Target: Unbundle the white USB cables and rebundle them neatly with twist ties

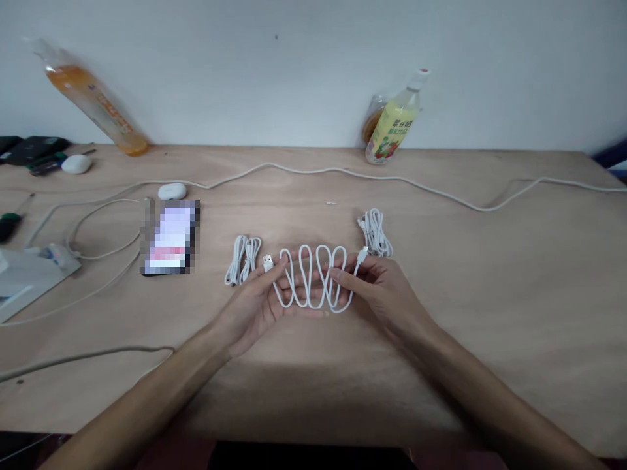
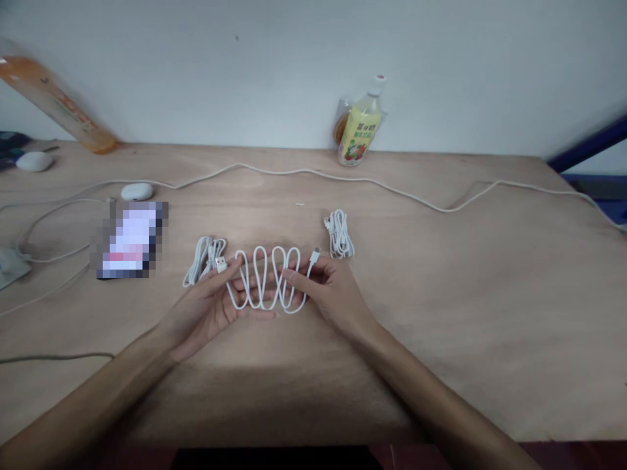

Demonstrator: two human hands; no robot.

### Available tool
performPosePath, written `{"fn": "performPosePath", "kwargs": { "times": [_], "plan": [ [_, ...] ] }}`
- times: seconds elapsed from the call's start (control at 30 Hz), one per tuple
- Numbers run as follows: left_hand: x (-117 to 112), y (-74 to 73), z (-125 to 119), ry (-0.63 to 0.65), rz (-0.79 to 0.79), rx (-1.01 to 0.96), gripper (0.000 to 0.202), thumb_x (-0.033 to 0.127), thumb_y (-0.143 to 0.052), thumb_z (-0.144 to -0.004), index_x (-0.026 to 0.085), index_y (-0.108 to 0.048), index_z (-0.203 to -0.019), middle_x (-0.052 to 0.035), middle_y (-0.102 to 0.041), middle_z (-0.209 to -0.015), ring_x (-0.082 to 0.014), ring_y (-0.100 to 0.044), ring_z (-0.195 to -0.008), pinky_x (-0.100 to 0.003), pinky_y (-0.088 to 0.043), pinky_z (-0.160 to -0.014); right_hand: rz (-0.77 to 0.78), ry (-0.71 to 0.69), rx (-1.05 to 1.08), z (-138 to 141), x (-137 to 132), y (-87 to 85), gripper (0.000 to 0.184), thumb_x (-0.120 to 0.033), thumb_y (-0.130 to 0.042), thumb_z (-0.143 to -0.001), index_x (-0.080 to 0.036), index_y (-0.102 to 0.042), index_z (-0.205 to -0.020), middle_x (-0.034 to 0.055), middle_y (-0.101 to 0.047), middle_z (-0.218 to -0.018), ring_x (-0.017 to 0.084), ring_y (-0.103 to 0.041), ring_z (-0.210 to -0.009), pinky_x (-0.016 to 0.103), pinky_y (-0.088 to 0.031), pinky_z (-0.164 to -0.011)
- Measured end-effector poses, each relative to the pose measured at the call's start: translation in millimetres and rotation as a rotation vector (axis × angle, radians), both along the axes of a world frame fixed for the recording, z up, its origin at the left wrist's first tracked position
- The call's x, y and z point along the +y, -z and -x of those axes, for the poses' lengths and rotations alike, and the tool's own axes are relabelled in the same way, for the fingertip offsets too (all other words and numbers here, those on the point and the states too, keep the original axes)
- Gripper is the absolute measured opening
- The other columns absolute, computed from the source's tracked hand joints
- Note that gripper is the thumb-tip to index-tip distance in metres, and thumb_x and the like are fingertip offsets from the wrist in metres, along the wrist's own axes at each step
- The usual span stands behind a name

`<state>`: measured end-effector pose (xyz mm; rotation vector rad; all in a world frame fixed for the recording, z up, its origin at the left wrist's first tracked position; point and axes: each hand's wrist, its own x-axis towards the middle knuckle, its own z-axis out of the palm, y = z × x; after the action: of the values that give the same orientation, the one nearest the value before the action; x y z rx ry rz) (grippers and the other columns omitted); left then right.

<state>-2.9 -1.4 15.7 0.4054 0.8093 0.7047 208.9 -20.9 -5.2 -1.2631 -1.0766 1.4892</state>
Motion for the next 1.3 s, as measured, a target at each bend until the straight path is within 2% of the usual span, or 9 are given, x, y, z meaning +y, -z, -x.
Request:
{"fn": "performPosePath", "kwargs": {
  "times": [0.37, 0.73, 0.87, 0.97, 1.1, 1.3],
  "plan": [
    [0.4, 2.0, 0.1, -0.009, -0.002, -0.017, 0.037, 0.022, -0.045, -0.116, 0.014, -0.069, -0.143, -0.0206, -0.084, -0.116, -0.0294, -0.085, -0.101, -0.045, -0.072, -0.089, 0.017, 0.023, -0.015, 0.3, -1.1, 2.6, 0.027, -0.050, -0.089, -0.083, -0.024, -0.084, -0.088, 0.0044, -0.082, -0.086, 0.019, -0.073, -0.074, 0.033, -0.059, -0.068],
    [0.2, -0.8, -0.3, -0.018, -0.019, 0.024, 0.038, 0.022, -0.044, -0.116, 0.013, -0.068, -0.144, -0.0208, -0.084, -0.117, -0.0297, -0.085, -0.102, -0.043, -0.072, -0.084, 0.017, 0.013, 0.018, 1.1, -0.5, 1.0, 0.027, -0.050, -0.091, -0.081, -0.026, -0.085, -0.093, 0.0049, -0.085, -0.088, 0.022, -0.077, -0.078, 0.033, -0.061, -0.066],
    [0.1, 0.4, 0.7, -0.020, -0.029, 0.010, 0.037, 0.022, -0.049, -0.114, 0.014, -0.067, -0.147, -0.0202, -0.083, -0.120, -0.0306, -0.084, -0.105, -0.043, -0.072, -0.086, 0.002, -0.002, 0.009, 0.4, 0.3, 0.9, 0.029, -0.051, -0.091, -0.081, -0.026, -0.085, -0.095, 0.0047, -0.084, -0.088, 0.021, -0.076, -0.076, 0.032, -0.060, -0.064],
    [0.4, 0.6, 0.8, -0.022, -0.024, 0.015, 0.039, 0.022, -0.046, -0.115, 0.013, -0.066, -0.147, -0.0209, -0.083, -0.118, -0.0307, -0.084, -0.104, -0.042, -0.072, -0.083, 0.008, 0.001, 0.005, 0.5, 0.3, 0.4, 0.030, -0.054, -0.089, -0.083, -0.026, -0.085, -0.095, 0.0044, -0.083, -0.087, 0.021, -0.074, -0.075, 0.033, -0.060, -0.064],
    [0.5, -0.6, 0.1, -0.025, -0.023, 0.034, 0.040, 0.022, -0.042, -0.116, 0.012, -0.065, -0.148, -0.0211, -0.084, -0.115, -0.0301, -0.084, -0.101, -0.041, -0.073, -0.079, -0.021, -0.017, 0.020, 1.6, 0.3, 0.2, 0.037, -0.062, -0.083, -0.088, -0.025, -0.084, -0.088, 0.0028, -0.078, -0.080, 0.017, -0.068, -0.066, 0.032, -0.060, -0.059],
    [0.7, -1.5, 0.1, -0.023, -0.025, 0.039, 0.040, 0.022, -0.040, -0.116, 0.012, -0.066, -0.146, -0.0211, -0.084, -0.114, -0.0297, -0.084, -0.101, -0.039, -0.073, -0.078, -0.062, 0.001, 0.039, 0.2, 0.3, 3.1, 0.047, -0.065, -0.077, -0.094, -0.024, -0.075, -0.071, -0.0002, -0.067, -0.065, 0.015, -0.062, -0.058, 0.029, -0.056, -0.057]
  ]
}}
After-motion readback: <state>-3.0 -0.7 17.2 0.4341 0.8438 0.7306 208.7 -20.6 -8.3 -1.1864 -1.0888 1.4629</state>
